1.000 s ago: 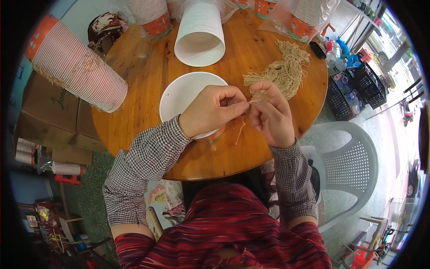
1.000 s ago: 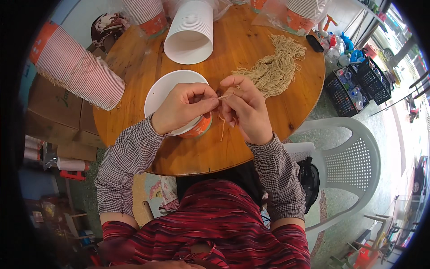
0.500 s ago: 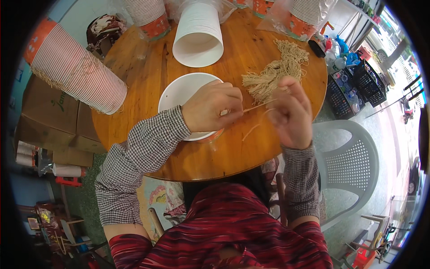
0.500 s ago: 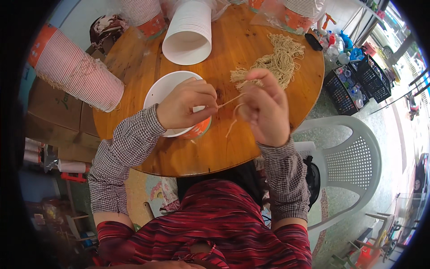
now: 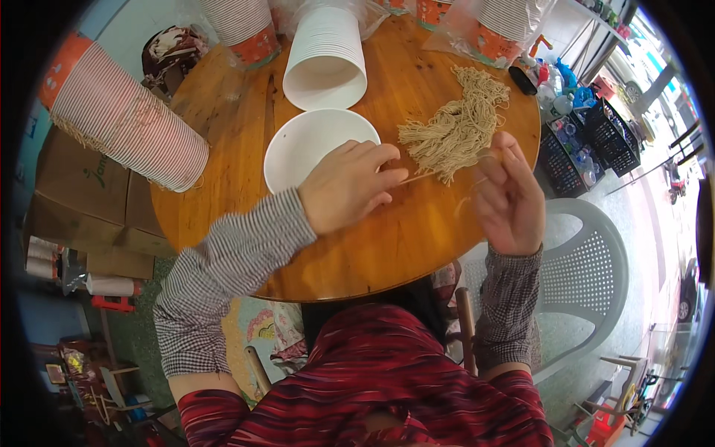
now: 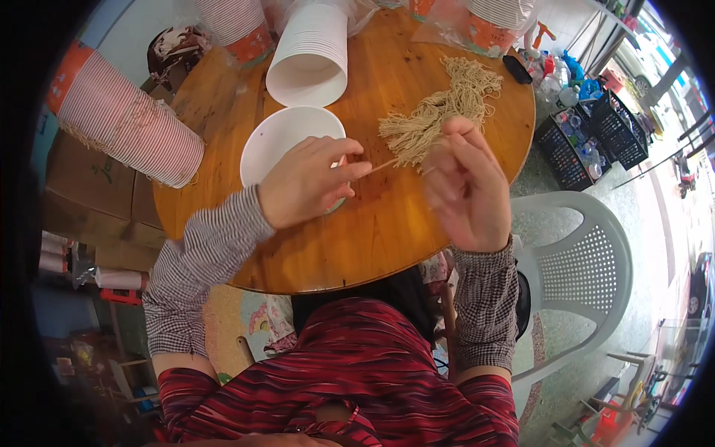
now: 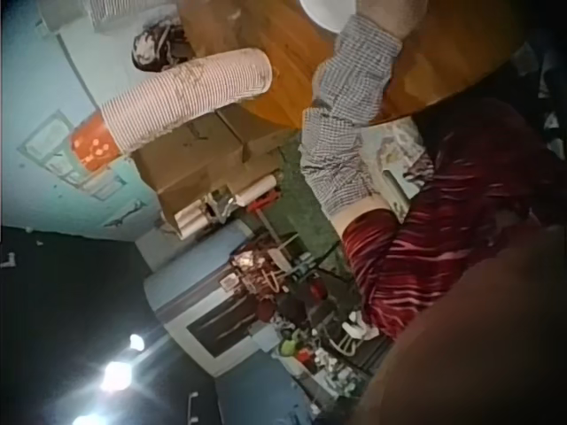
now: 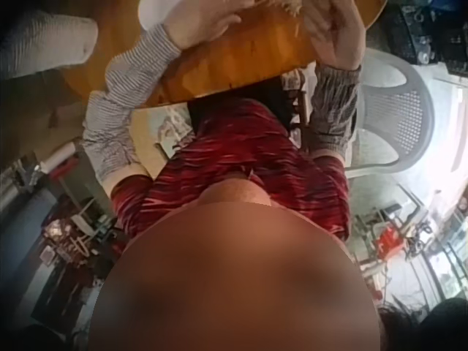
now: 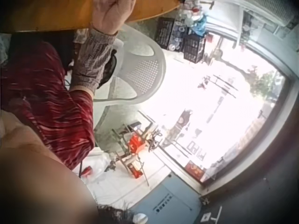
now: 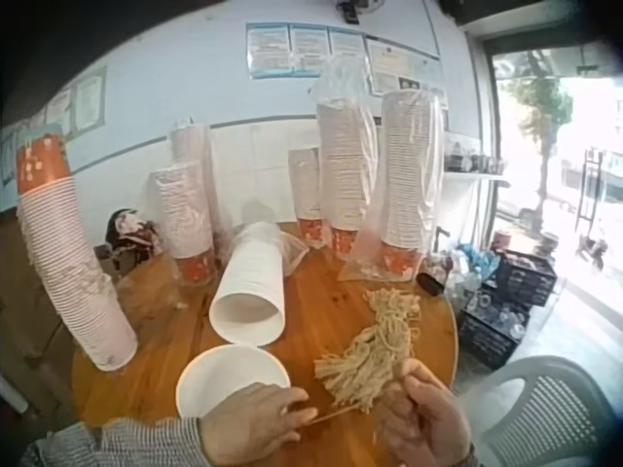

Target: Tying precut strings to paper buckets to create handles for Halloween packaging.

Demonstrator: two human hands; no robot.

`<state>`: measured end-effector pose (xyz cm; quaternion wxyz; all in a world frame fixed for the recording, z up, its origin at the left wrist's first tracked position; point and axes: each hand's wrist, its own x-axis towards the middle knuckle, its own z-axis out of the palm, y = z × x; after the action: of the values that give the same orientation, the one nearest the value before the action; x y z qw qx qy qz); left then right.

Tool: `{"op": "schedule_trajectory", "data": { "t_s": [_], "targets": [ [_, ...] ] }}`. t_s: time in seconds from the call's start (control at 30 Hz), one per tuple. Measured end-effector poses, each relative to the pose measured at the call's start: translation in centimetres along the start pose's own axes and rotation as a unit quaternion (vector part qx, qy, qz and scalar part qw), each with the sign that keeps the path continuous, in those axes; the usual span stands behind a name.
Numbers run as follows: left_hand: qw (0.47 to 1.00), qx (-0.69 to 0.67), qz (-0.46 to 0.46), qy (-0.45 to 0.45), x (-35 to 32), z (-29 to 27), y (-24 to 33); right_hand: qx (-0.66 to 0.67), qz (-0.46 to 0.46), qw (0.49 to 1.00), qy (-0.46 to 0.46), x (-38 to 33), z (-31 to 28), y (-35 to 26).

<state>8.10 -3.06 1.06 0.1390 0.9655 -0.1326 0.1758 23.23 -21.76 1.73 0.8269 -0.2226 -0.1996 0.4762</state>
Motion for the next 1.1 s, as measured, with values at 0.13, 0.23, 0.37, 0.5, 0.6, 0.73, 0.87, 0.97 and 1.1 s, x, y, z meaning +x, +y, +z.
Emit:
{"op": "schedule_trajectory", "data": {
  "t_s": [0.13,0.23,0.37,0.5,0.6,0.73,0.87,0.97,1.1],
  "targets": [
    [0.985,0.067,-0.012,0.156,-1.0,0.4,5.2,-0.007,0.076,0.996,-0.052,-1.4,2.2,1.6],
    [0.879,-0.389,-0.227,0.155,-1.9,1.3,7.9,-0.006,0.059,0.993,-0.098,-2.2,3.0,2.8],
    [0.816,-0.496,-0.286,0.083,-5.4,1.3,8.7,-0.104,-0.026,0.994,-0.008,-2.4,1.6,3.0],
    [0.792,-0.491,-0.347,0.107,-9.0,1.2,8.1,-0.161,-0.037,0.986,-0.040,-2.6,-0.5,2.4],
    [0.861,-0.374,-0.321,0.125,-9.7,1.5,8.0,-0.534,-0.105,0.839,0.025,-3.1,-0.3,3.0],
    [0.955,-0.194,-0.186,0.121,-8.1,2.2,8.5,-0.547,0.068,0.829,-0.096,-5.3,2.2,5.3],
    [0.946,-0.204,-0.196,0.159,-7.8,1.7,8.2,-0.518,0.088,0.842,-0.122,-4.7,2.9,7.8],
    [0.954,-0.186,-0.180,0.154,-8.6,1.3,7.7,-0.505,0.173,0.842,-0.079,-4.9,2.4,7.8],
    [0.942,-0.185,-0.172,0.220,-8.1,1.9,6.9,-0.581,0.122,0.801,-0.073,-4.5,0.9,6.1]
  ]
}}
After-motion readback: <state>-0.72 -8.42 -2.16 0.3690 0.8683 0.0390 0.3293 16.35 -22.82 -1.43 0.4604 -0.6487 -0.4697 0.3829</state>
